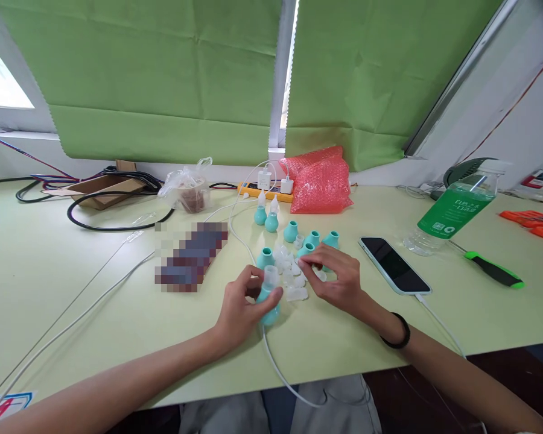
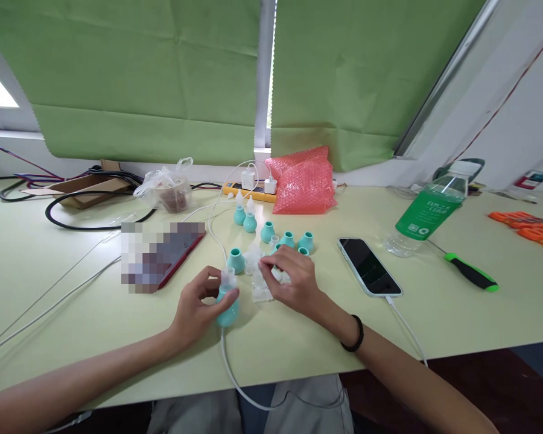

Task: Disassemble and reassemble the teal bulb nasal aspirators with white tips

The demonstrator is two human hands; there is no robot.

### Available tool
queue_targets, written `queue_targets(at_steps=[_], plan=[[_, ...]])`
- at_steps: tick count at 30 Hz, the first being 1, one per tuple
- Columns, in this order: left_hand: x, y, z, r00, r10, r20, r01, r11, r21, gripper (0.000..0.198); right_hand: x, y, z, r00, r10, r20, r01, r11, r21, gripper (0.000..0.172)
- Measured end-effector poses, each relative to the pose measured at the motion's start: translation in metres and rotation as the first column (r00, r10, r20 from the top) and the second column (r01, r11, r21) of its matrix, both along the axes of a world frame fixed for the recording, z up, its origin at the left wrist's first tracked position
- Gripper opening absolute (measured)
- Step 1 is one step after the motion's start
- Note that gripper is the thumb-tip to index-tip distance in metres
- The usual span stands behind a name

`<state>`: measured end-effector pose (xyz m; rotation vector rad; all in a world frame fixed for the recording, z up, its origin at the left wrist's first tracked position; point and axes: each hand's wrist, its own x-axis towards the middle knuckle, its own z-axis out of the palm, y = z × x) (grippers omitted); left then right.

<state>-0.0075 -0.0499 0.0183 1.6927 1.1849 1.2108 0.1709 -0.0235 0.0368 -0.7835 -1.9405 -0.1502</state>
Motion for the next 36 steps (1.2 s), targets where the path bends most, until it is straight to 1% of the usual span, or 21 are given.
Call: queue_targets(at_steps=[3,5,7,9,10,12,14,16,19,21,23,26,28,30,31,32,33,34,36], plan=[[0.000,-0.003,0.004,0.996,-0.029,-0.079,0.034,0.998,0.061,0.016,0.005,0.013,-0.003,0.988,-0.106,0.115,0.109,0.994,-0.021,0.010],[0.001,-0.005,0.006,0.991,-0.047,-0.128,0.054,0.997,0.055,0.020,0.006,0.019,-0.006,0.969,-0.143,0.199,0.154,0.987,-0.039,0.012],[0.001,-0.006,0.007,0.984,-0.060,-0.167,0.068,0.997,0.039,0.022,0.006,0.020,-0.009,0.956,-0.162,0.244,0.179,0.983,-0.049,0.013],[0.001,-0.006,0.008,0.979,-0.057,-0.195,0.065,0.997,0.032,0.021,0.004,0.016,-0.009,0.969,-0.133,0.209,0.148,0.987,-0.057,0.013],[0.002,-0.006,0.008,0.977,-0.053,-0.207,0.060,0.998,0.026,0.022,0.002,0.012,-0.007,0.982,-0.090,0.166,0.104,0.991,-0.082,0.013],[0.002,-0.005,0.007,0.970,-0.064,-0.236,0.069,0.998,0.011,0.023,-0.003,0.002,-0.003,0.996,0.039,0.075,-0.023,0.980,-0.195,0.016],[0.003,-0.004,0.005,0.957,-0.111,-0.267,0.117,0.993,0.005,0.022,-0.009,-0.009,-0.001,0.985,0.164,0.051,-0.135,0.922,-0.363,0.019],[0.004,-0.005,0.004,0.941,-0.146,-0.307,0.162,0.986,0.026,0.017,-0.014,-0.016,-0.001,0.963,0.248,0.101,-0.171,0.861,-0.478,0.019],[0.006,-0.007,0.002,0.907,-0.150,-0.393,0.201,0.976,0.090,0.015,-0.019,-0.019,-0.005,0.939,0.310,0.149,-0.191,0.830,-0.523,0.029],[0.006,-0.009,0.001,0.884,-0.158,-0.440,0.247,0.957,0.155,0.015,-0.020,-0.020,-0.007,0.935,0.339,0.104,-0.230,0.802,-0.552,0.032],[0.005,-0.010,0.001,0.869,-0.182,-0.460,0.317,0.919,0.236,0.016,-0.020,-0.020,-0.008,0.929,0.371,0.019,-0.283,0.740,-0.610,0.033],[0.002,-0.011,0.000,0.857,-0.212,-0.469,0.393,0.859,0.329,0.019,-0.022,-0.020,-0.008,0.906,0.398,-0.143,-0.376,0.603,-0.704,0.036],[0.001,-0.011,0.001,0.852,-0.218,-0.475,0.418,0.831,0.368,0.020,-0.023,-0.017,-0.007,0.875,0.374,-0.306,-0.462,0.460,-0.758,0.038],[0.000,-0.012,0.003,0.829,-0.242,-0.504,0.482,0.767,0.424,0.020,-0.022,-0.011,-0.007,0.833,0.302,-0.463,-0.546,0.317,-0.775,0.038],[-0.001,-0.012,0.005,0.817,-0.262,-0.513,0.516,0.730,0.449,0.020,-0.021,-0.008,-0.007,0.813,0.256,-0.523,-0.579,0.269,-0.770,0.038],[-0.001,-0.013,0.006,0.806,-0.290,-0.516,0.547,0.697,0.464,0.019,-0.019,-0.005,-0.006,0.796,0.206,-0.569,-0.605,0.247,-0.757,0.038],[-0.002,-0.014,0.007,0.801,-0.319,-0.508,0.568,0.673,0.473,0.018,-0.017,-0.003,-0.005,0.782,0.160,-0.603,-0.623,0.253,-0.741,0.038],[-0.003,-0.014,0.008,0.802,-0.340,-0.492,0.574,0.666,0.476,0.018,-0.015,-0.001,-0.005,0.772,0.120,-0.624,-0.629,0.282,-0.724,0.039],[-0.005,-0.013,0.008,0.822,-0.325,-0.468,0.543,0.695,0.472,0.022,-0.013,-0.001,-0.004,0.760,0.054,-0.648,-0.619,0.366,-0.695,0.039]])
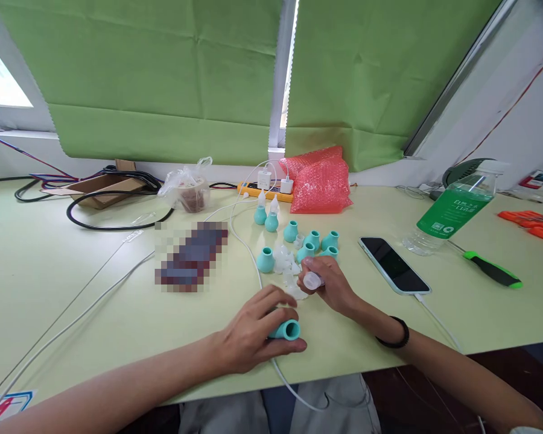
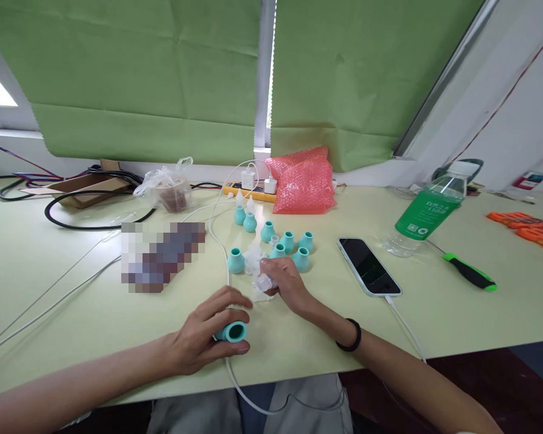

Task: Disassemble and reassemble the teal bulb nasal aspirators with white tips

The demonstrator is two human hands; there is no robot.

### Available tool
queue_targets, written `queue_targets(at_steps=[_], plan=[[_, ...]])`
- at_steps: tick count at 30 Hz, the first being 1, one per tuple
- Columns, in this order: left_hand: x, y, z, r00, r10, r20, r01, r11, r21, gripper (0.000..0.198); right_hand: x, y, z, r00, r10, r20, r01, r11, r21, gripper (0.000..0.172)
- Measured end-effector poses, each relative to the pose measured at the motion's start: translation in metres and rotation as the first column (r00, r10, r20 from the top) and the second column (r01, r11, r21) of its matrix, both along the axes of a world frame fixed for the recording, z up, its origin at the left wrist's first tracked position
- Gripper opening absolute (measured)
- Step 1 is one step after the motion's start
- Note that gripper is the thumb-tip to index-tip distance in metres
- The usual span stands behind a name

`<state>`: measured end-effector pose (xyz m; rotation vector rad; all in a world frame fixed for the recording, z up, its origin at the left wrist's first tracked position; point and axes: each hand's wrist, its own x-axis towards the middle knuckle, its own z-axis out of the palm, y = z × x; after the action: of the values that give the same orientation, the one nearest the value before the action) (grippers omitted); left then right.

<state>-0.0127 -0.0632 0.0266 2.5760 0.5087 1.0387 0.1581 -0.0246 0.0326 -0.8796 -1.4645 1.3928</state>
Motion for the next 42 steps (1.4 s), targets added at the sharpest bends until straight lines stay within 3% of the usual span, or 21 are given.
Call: queue_targets(at_steps=[5,9,12,15,17,20,21,25,28,32,34,37,39,42], plan=[[-0.002,0.009,-0.006,0.957,0.289,-0.020,-0.290,0.953,-0.086,0.034,0.001,-0.002,0.000,0.989,-0.134,0.065,0.124,0.983,0.133,0.036],[0.001,0.017,-0.008,0.940,0.331,-0.086,-0.342,0.904,-0.257,0.027,0.000,0.000,0.002,0.972,-0.234,0.007,0.230,0.959,0.166,0.029],[0.002,0.021,-0.008,0.931,0.358,-0.072,-0.363,0.888,-0.282,0.021,-0.001,0.001,0.009,0.959,-0.282,0.005,0.274,0.937,0.218,0.024],[0.001,0.021,-0.010,0.935,0.353,0.034,-0.337,0.914,-0.227,0.016,0.008,0.007,0.024,0.920,-0.391,0.034,0.355,0.865,0.354,0.022],[0.000,0.021,-0.012,0.938,0.334,0.091,-0.311,0.928,-0.205,0.013,0.021,0.020,0.038,0.868,-0.488,0.086,0.381,0.768,0.514,0.021],[0.000,0.023,-0.014,0.937,0.343,0.058,-0.318,0.911,-0.261,0.013,0.045,0.047,0.055,0.705,-0.673,0.225,0.300,0.570,0.765,0.018],[0.000,0.023,-0.014,0.933,0.357,0.042,-0.332,0.900,-0.283,0.013,0.051,0.055,0.059,0.669,-0.684,0.292,0.235,0.567,0.790,0.018],[0.000,0.025,-0.015,0.903,0.424,0.077,-0.393,0.883,-0.256,0.008,0.054,0.069,0.061,0.641,-0.542,0.543,-0.045,0.680,0.732,0.019],[0.000,0.025,-0.015,0.911,0.409,0.058,-0.384,0.891,-0.243,0.010,0.036,0.063,0.055,0.582,-0.480,0.656,-0.270,0.647,0.713,0.019],[0.001,0.026,-0.017,0.910,0.413,0.042,-0.382,0.873,-0.303,0.018,0.015,0.062,0.047,0.474,-0.437,0.764,-0.473,0.606,0.640,0.017],[0.001,0.026,-0.018,0.901,0.428,0.073,-0.386,0.866,-0.318,0.019,0.012,0.064,0.044,0.460,-0.437,0.773,-0.500,0.592,0.632,0.017],[0.001,0.025,-0.018,0.885,0.441,0.151,-0.370,0.861,-0.349,0.025,0.012,0.056,0.043,0.556,-0.443,0.703,-0.430,0.571,0.700,0.021],[0.001,0.025,-0.018,0.871,0.442,0.215,-0.344,0.860,-0.376,0.031,0.012,0.043,0.044,0.622,-0.388,0.680,-0.403,0.586,0.703,0.026],[0.002,0.023,-0.019,0.864,0.412,0.289,-0.295,0.880,-0.373,0.034,0.008,0.024,0.044,0.618,-0.285,0.733,-0.468,0.616,0.634,0.032]])
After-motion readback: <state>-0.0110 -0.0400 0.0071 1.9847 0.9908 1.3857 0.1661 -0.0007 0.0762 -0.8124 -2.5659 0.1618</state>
